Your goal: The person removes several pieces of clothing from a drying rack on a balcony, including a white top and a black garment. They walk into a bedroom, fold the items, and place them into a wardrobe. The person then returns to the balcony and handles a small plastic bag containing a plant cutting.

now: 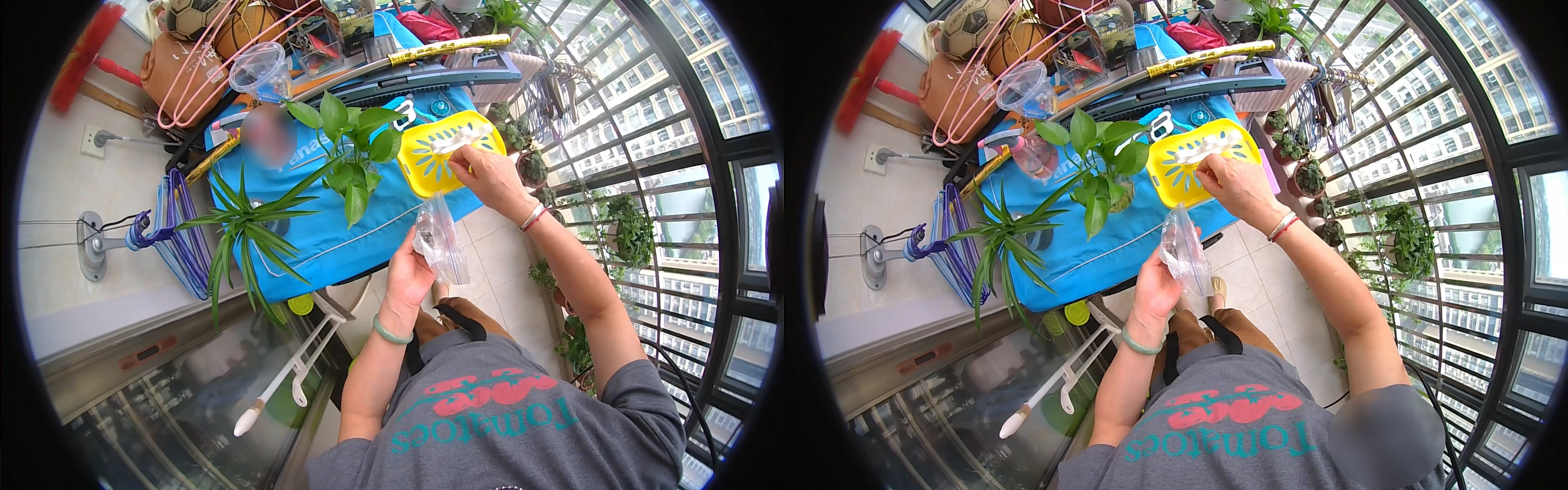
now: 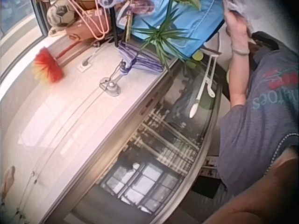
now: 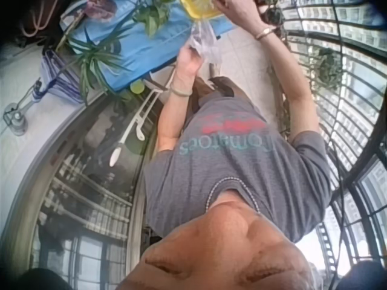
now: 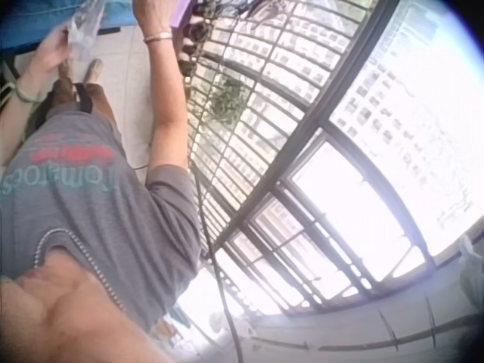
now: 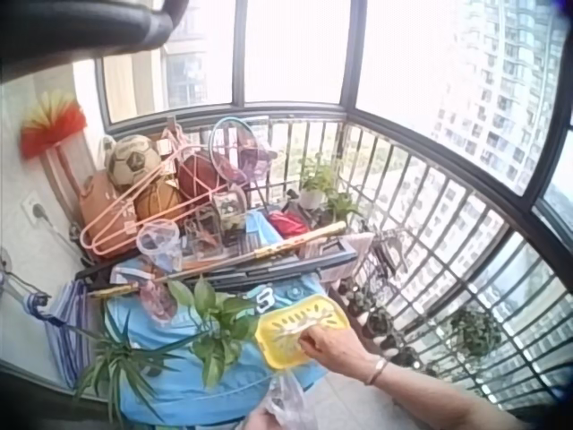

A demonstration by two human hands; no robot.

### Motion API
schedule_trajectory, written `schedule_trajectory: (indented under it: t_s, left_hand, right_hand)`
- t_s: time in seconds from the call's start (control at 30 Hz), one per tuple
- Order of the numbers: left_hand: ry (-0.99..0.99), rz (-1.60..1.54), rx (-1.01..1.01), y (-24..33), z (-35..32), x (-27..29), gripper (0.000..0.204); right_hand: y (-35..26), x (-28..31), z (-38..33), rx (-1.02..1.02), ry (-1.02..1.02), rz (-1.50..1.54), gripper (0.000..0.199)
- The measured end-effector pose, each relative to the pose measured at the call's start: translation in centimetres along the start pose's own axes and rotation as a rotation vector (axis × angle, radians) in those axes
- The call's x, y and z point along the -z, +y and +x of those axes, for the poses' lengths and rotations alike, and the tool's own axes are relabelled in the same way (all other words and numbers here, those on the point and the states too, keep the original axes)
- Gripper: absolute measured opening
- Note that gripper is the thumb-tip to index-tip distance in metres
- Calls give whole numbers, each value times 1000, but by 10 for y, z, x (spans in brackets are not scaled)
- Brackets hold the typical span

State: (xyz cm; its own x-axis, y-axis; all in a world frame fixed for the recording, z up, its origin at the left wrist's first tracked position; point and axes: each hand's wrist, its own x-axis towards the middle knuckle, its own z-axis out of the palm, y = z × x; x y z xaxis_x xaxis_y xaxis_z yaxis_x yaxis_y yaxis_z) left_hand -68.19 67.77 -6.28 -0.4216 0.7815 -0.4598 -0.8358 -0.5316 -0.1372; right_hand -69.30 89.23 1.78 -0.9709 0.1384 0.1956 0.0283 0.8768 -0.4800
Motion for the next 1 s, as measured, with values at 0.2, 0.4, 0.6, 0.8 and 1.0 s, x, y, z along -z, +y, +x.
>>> schedule_trajectory:
  t_s: [0.2, 0.4, 0.6, 0.8, 1.0]
  left_hand:
    - [-27, 30, -22, 5, -5, 8, 41]
    - [1, 57, -19, 6, -8, 9, 36]
    - [-2, 67, -18, 6, -8, 4, 33]
    - [-25, 21, -22, 8, -7, 9, 41]
    - [-21, 34, -22, 8, -6, 12, 41]
  right_hand:
    - [-11, 6, -2, -60, -63, 64, 20]
    - [-18, 5, -1, -29, -108, -53, 27]
    - [-21, 9, 6, 31, -185, -168, 28]
    - [-15, 20, 10, 209, -156, -352, 26]
    - [-1, 13, 1, 262, -44, -339, 20]
